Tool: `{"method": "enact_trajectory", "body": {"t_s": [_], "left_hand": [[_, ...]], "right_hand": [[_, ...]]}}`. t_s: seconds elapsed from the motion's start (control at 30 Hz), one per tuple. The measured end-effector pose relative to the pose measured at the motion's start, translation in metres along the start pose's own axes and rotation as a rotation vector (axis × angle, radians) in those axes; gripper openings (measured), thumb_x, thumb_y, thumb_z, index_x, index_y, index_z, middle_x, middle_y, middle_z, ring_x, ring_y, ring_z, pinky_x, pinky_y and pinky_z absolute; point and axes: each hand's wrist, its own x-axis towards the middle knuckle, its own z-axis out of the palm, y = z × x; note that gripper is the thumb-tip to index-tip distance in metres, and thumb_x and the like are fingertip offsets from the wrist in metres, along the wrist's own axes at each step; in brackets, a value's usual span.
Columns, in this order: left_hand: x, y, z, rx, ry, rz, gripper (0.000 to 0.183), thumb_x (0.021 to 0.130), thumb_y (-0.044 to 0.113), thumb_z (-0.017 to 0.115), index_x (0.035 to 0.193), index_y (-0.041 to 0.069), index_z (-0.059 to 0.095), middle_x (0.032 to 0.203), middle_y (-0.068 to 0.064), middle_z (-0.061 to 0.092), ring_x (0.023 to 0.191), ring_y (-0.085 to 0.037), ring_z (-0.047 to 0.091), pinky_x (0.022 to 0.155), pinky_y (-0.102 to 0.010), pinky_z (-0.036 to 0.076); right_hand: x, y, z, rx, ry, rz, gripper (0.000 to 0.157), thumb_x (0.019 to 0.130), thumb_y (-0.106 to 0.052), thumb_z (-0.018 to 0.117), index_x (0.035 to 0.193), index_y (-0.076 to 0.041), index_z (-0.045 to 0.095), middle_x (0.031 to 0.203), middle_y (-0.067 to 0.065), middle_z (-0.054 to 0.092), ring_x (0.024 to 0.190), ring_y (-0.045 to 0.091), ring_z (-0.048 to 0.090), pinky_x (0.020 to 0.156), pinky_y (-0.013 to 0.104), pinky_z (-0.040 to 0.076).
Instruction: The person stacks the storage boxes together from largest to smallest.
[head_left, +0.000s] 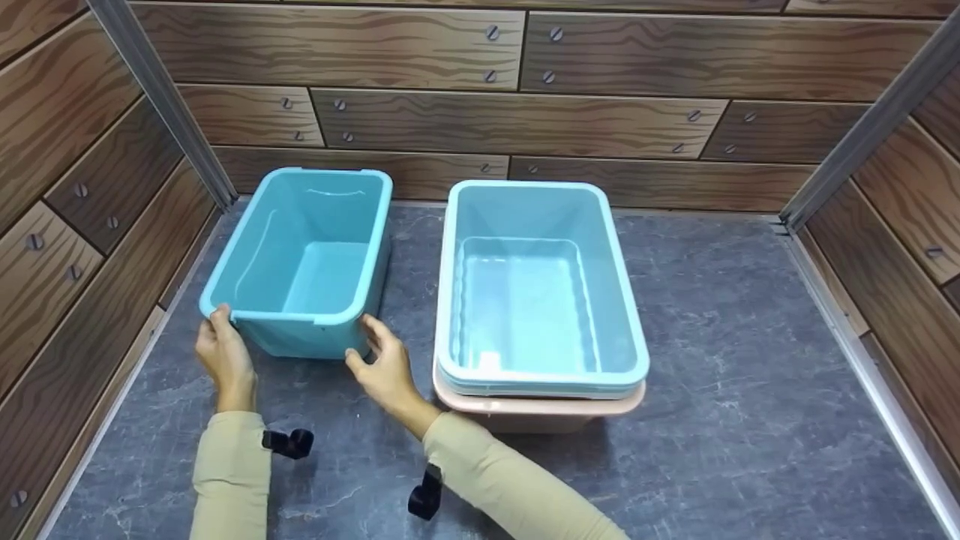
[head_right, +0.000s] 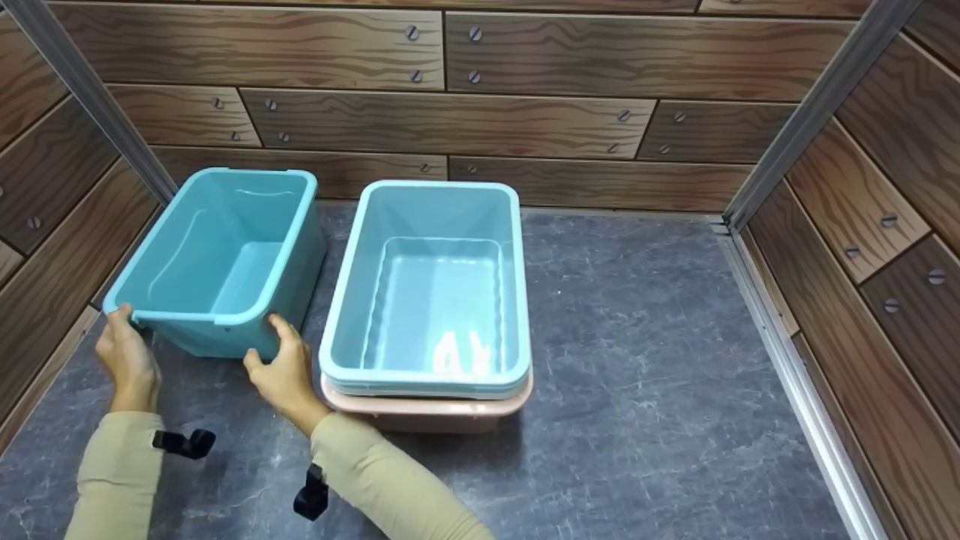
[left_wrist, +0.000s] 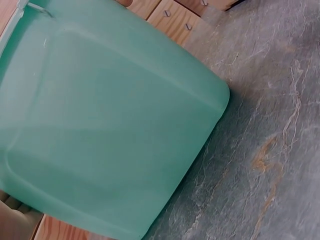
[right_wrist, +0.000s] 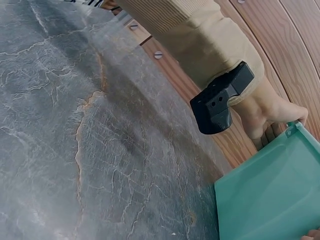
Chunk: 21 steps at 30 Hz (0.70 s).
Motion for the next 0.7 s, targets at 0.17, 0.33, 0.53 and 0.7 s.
{"method": "enact_trajectory", "body": {"t_s": [0.17,0.33,0.53,0.7], "left_hand": [[-0.003,-0.001,0.001,-0.038,0.009,0.013,0.025,0.095,0.032,0.047,0.074,0.020,0.051,0.062,0.015,0.045,0.076,-0.010,0.041,0.076,-0.021,0.031],[-0.006,-0.002,0.004,-0.050,0.010,0.027,0.023,0.095,0.030,0.048,0.074,0.022,0.054,0.063,0.019,0.048,0.076,-0.008,0.042,0.077,-0.019,0.033],[-0.009,-0.002,0.004,-0.033,-0.005,0.012,0.024,0.095,0.032,0.047,0.075,0.020,0.051,0.061,0.016,0.044,0.073,-0.008,0.040,0.075,-0.021,0.032],[-0.013,-0.002,0.006,-0.045,-0.019,0.011,0.024,0.095,0.031,0.047,0.075,0.019,0.051,0.062,0.015,0.045,0.074,-0.009,0.041,0.075,-0.021,0.032]], "right_hand": [[-0.002,-0.001,-0.002,0.010,0.026,-0.007,0.053,0.084,0.004,0.057,0.133,0.018,0.043,0.137,0.034,0.050,0.132,0.042,0.048,0.111,0.043,0.043],[-0.004,-0.003,-0.004,0.017,0.066,0.011,0.051,0.084,0.003,0.057,0.133,0.016,0.045,0.136,0.032,0.052,0.131,0.040,0.050,0.112,0.041,0.043],[-0.007,-0.003,-0.005,-0.012,0.111,0.018,0.052,0.084,-0.002,0.061,0.132,0.014,0.047,0.134,0.030,0.055,0.129,0.039,0.053,0.110,0.040,0.045],[-0.010,-0.004,-0.006,-0.035,0.162,0.011,0.051,0.083,-0.004,0.064,0.129,0.012,0.051,0.130,0.028,0.058,0.125,0.038,0.057,0.108,0.039,0.047]]}}
